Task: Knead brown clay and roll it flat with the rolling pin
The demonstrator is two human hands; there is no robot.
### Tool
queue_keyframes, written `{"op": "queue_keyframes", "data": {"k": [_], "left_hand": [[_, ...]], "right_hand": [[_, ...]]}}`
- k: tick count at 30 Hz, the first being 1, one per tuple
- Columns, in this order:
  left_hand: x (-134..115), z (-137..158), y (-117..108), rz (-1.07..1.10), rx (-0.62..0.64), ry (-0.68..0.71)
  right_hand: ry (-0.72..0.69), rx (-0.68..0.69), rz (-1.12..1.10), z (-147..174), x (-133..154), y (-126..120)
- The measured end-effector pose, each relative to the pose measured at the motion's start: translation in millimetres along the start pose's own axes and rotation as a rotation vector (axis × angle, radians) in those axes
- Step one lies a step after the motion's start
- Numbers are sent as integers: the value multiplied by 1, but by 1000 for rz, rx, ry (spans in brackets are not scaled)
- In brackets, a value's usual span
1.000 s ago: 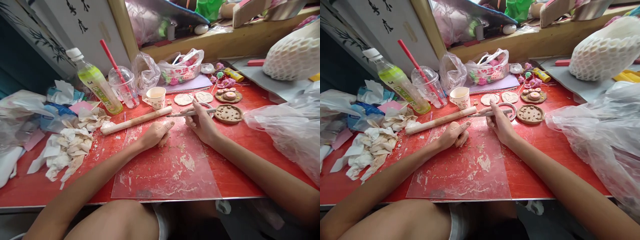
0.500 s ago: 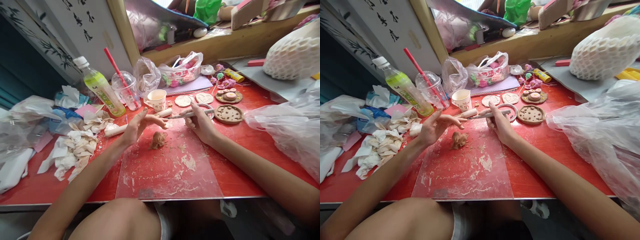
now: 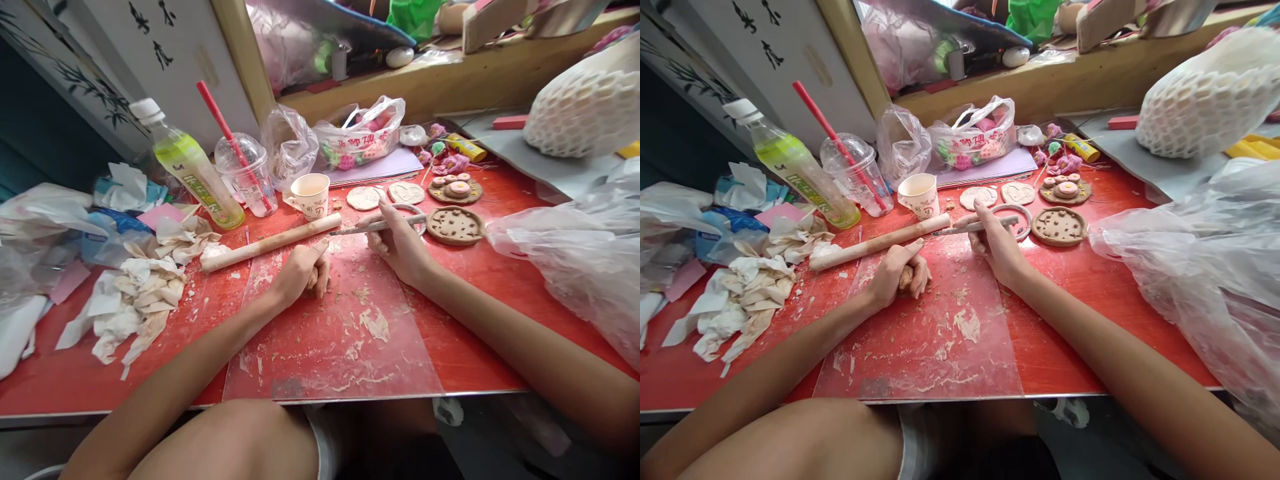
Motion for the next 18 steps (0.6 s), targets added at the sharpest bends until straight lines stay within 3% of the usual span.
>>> {"op": "queue_keyframes", "data": {"k": [5,8,10,15,18], "left_hand": [[-6,0,-5,154,249,-57],[-4,1,-13,254,321,-46],[-3,2,-20,326,257,-11],[-4,11,-36,269,-143,105],[-3,20,-43,226,-185,145]], "right_hand": [[-1,3,19,0,0,0],[-1,11,7,0,0,0],[1,15,-12,0,0,-1],[4,14,2,0,-1,-1],[-2,10,6,0,-1,-2]]}}
Point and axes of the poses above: each hand's wrist, its own z-axis away from the middle knuckle, its own y-axis out of the palm, x = y × z, the point moved 1 cm from there along -z, towards the middle knuckle, and after that the axes turned 2 degrees about z, right-handed, at the moved point
